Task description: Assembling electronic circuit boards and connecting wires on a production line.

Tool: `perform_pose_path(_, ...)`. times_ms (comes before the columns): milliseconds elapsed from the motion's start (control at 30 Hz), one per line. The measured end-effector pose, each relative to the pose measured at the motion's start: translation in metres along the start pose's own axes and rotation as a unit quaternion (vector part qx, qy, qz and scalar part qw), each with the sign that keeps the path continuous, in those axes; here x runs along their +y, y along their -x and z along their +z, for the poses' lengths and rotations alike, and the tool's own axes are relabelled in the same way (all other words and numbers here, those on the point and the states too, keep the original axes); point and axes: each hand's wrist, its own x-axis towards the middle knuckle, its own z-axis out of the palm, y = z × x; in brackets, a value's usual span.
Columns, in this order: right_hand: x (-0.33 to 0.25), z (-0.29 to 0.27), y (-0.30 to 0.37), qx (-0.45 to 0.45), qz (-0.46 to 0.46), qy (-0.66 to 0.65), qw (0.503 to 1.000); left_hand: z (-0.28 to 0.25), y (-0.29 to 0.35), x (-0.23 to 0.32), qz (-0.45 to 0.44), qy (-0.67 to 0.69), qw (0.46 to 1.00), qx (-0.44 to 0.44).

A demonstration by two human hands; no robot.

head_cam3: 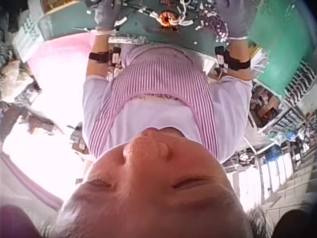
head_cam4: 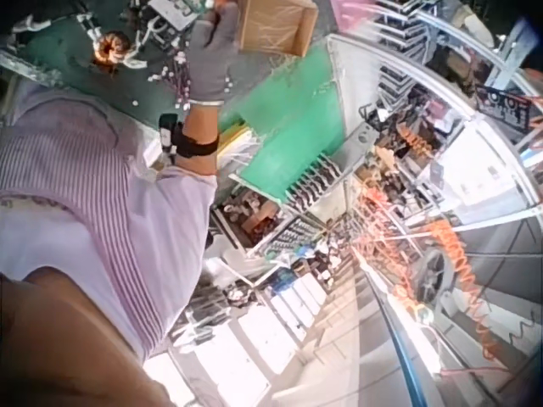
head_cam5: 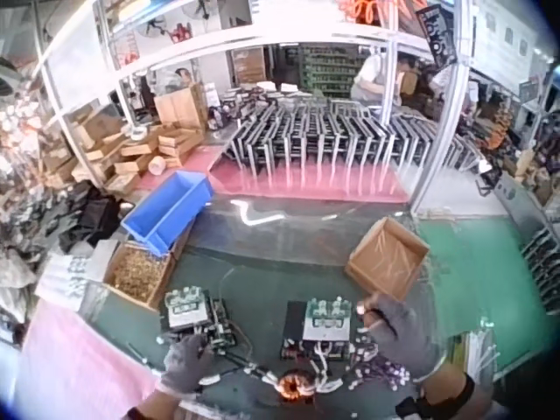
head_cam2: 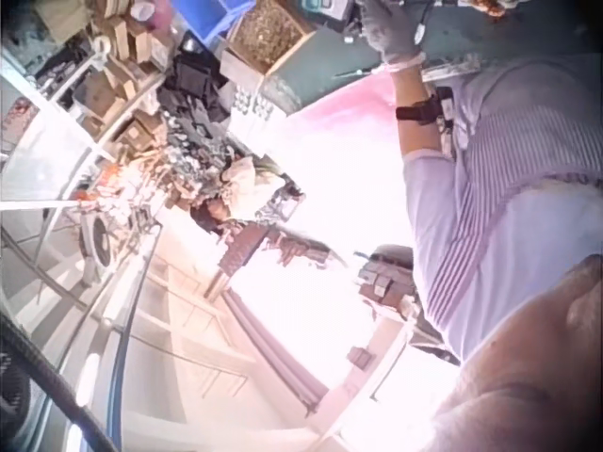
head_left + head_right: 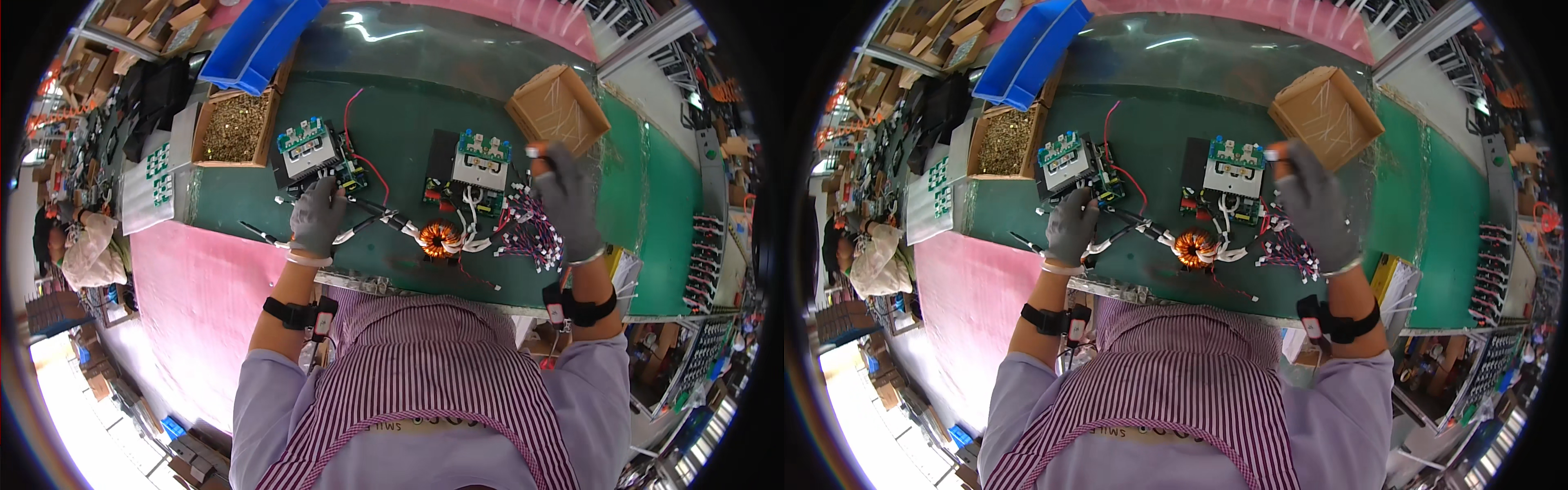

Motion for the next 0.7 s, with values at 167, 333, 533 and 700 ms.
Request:
perform_pose_path(167, -0.044, 0.138, -0.026, -0.259, -0.041, -0.009, 0.965, 0.007, -0.033, -0.005, 0.009, -0.055, 0.989, -0.140)
perform_pose_path(333, -0.034, 0.199, -0.057, -0.380, 0.058, 0.062, 0.921, 0.015, -0.043, -0.013, 0.020, -0.036, 0.986, -0.159)
perform_pose_path(533, -0.026, 0.209, -0.075, -0.440, 0.087, 0.052, 0.892, 0.015, -0.045, -0.022, 0.030, 0.033, 0.986, -0.160)
perform_pose_path(700, -0.029, 0.211, -0.097, -0.513, 0.101, 0.032, 0.852, 0.019, -0.044, -0.023, 0.066, 0.035, 0.991, -0.113)
